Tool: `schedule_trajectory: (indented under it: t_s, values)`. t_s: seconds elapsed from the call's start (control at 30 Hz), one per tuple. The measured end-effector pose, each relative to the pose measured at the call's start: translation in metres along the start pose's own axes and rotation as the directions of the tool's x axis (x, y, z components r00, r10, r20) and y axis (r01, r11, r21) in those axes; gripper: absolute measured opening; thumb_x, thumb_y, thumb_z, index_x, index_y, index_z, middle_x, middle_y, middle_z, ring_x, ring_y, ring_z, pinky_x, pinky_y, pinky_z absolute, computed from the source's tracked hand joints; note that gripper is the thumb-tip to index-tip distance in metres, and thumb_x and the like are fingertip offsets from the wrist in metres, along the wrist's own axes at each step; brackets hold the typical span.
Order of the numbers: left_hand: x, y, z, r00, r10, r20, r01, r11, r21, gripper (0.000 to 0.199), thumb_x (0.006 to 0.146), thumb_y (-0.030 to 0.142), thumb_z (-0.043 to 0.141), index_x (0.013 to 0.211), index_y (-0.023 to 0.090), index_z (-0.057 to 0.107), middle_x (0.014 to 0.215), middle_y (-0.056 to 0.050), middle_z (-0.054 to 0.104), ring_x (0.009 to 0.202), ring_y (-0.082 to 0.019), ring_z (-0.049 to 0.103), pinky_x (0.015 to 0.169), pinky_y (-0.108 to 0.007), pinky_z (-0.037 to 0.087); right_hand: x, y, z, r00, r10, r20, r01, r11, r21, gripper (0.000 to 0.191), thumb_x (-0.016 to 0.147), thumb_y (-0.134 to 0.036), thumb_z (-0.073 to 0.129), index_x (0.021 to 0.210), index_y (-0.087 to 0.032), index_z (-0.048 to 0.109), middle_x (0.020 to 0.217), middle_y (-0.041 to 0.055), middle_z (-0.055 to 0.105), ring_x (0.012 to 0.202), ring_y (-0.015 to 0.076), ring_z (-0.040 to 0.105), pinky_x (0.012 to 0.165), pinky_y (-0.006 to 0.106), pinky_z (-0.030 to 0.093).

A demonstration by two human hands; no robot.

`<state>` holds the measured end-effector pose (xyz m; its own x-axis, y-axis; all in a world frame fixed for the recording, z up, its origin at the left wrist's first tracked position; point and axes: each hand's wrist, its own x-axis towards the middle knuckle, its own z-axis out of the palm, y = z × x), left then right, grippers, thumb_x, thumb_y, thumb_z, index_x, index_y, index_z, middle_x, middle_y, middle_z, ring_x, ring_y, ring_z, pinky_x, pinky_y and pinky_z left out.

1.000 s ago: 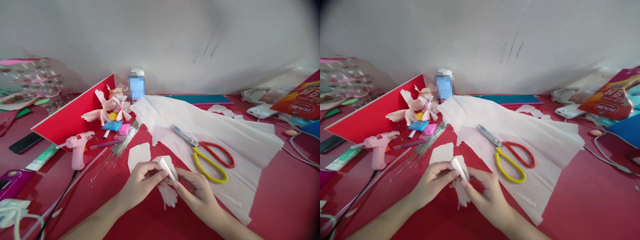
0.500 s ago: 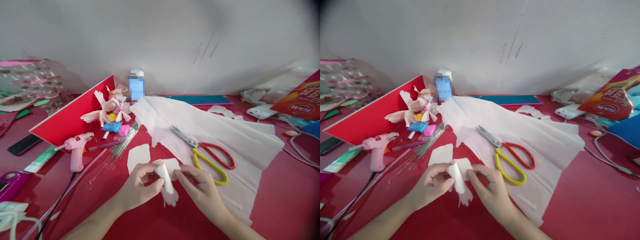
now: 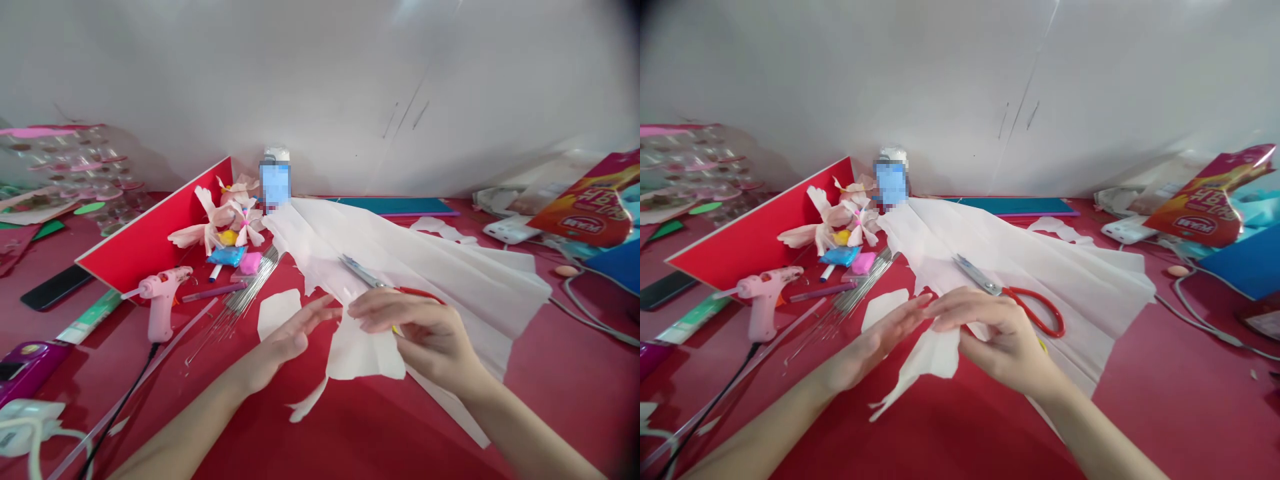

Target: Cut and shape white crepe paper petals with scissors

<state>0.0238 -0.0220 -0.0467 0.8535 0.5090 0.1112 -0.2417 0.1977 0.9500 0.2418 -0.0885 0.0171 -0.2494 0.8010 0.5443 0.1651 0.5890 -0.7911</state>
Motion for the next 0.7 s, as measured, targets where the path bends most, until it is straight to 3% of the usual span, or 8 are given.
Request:
schedule_trajectory:
  t_s: [0.13, 0.23, 0.3, 0.4, 0.57, 0.63, 0.7]
  values:
    - [0.000, -0.001, 0.000, 0.996, -0.054, 0.075, 0.056, 0.998, -0.027, 0.052, 0.086, 0.054, 0.056, 0.133, 0.032, 0.052, 0.125, -0.005, 0.061, 0.133, -0.027, 0.040, 0.115, -0.047, 0.012, 0.011, 0.000, -0.006, 0.989, 0.115, 0.097, -0.130, 0.979, 0.155, 0.029, 0.088, -0.007, 0.056, 0.091, -0.029, 0.075, 0.103, 0.0043, 0.071, 0.104, 0.0187, 0.064, 0.080, 0.028, 0.056]
    - [0.003, 0.000, 0.008, 0.996, -0.048, 0.076, 0.055, 0.993, -0.101, 0.044, 0.085, 0.046, 0.063, 0.127, 0.034, 0.057, 0.133, -0.003, 0.057, 0.132, -0.026, 0.041, 0.113, -0.044, 0.021, 0.014, -0.001, -0.008, 0.973, 0.171, 0.155, -0.208, 0.940, 0.270, 0.020, 0.088, -0.013, 0.061, 0.086, -0.027, 0.076, 0.105, 0.0056, 0.069, 0.096, 0.0189, 0.066, 0.070, 0.025, 0.057]
    - [0.005, 0.001, 0.015, 0.994, -0.065, 0.082, 0.075, 0.989, -0.124, 0.050, 0.082, 0.044, 0.067, 0.129, 0.032, 0.055, 0.135, -0.005, 0.055, 0.131, -0.027, 0.043, 0.109, -0.044, 0.029, 0.014, 0.000, -0.009, 0.964, 0.187, 0.191, -0.244, 0.906, 0.346, 0.017, 0.086, -0.014, 0.064, 0.085, -0.027, 0.076, 0.110, 0.0055, 0.067, 0.092, 0.0191, 0.067, 0.064, 0.025, 0.058]
    - [0.007, 0.001, 0.022, 0.998, -0.055, 0.043, 0.058, 0.996, -0.072, 0.072, 0.074, 0.035, 0.078, 0.138, 0.029, 0.045, 0.124, -0.008, 0.063, 0.119, -0.027, 0.054, 0.103, -0.043, 0.037, 0.012, 0.003, -0.011, 0.964, 0.201, 0.175, -0.257, 0.879, 0.401, 0.016, 0.085, -0.014, 0.066, 0.079, -0.027, 0.075, 0.108, 0.0052, 0.067, 0.087, 0.0193, 0.067, 0.062, 0.025, 0.057]
    - [0.002, -0.001, 0.025, 0.972, -0.089, -0.216, 0.078, 0.995, -0.059, 0.110, 0.071, 0.022, 0.081, 0.151, 0.036, 0.007, 0.093, -0.002, 0.073, 0.086, -0.019, 0.069, 0.080, -0.034, 0.051, -0.002, 0.022, -0.015, 0.951, 0.309, 0.032, -0.301, 0.891, 0.339, 0.015, 0.082, -0.013, 0.068, 0.073, -0.025, 0.071, 0.110, 0.0036, 0.064, 0.087, 0.0162, 0.065, 0.064, 0.023, 0.055]
    - [0.000, 0.001, 0.024, 0.964, -0.112, -0.243, 0.111, 0.994, -0.018, 0.105, 0.069, 0.022, 0.082, 0.150, 0.036, 0.017, 0.088, -0.001, 0.073, 0.082, -0.018, 0.069, 0.075, -0.030, 0.052, -0.009, 0.033, -0.016, 0.938, 0.346, -0.009, -0.329, 0.898, 0.292, 0.016, 0.081, -0.012, 0.069, 0.071, -0.025, 0.070, 0.110, 0.0038, 0.063, 0.097, 0.0173, 0.062, 0.070, 0.023, 0.054]
    - [-0.001, 0.006, 0.023, 0.969, -0.135, -0.205, 0.151, 0.986, 0.068, 0.072, 0.070, 0.024, 0.080, 0.136, 0.031, 0.051, 0.089, -0.003, 0.073, 0.083, -0.018, 0.069, 0.073, -0.028, 0.053, -0.017, 0.041, -0.016, 0.923, 0.383, -0.042, -0.356, 0.889, 0.288, 0.015, 0.079, -0.012, 0.070, 0.071, -0.024, 0.069, 0.111, 0.0042, 0.061, 0.103, 0.0184, 0.060, 0.071, 0.022, 0.053]
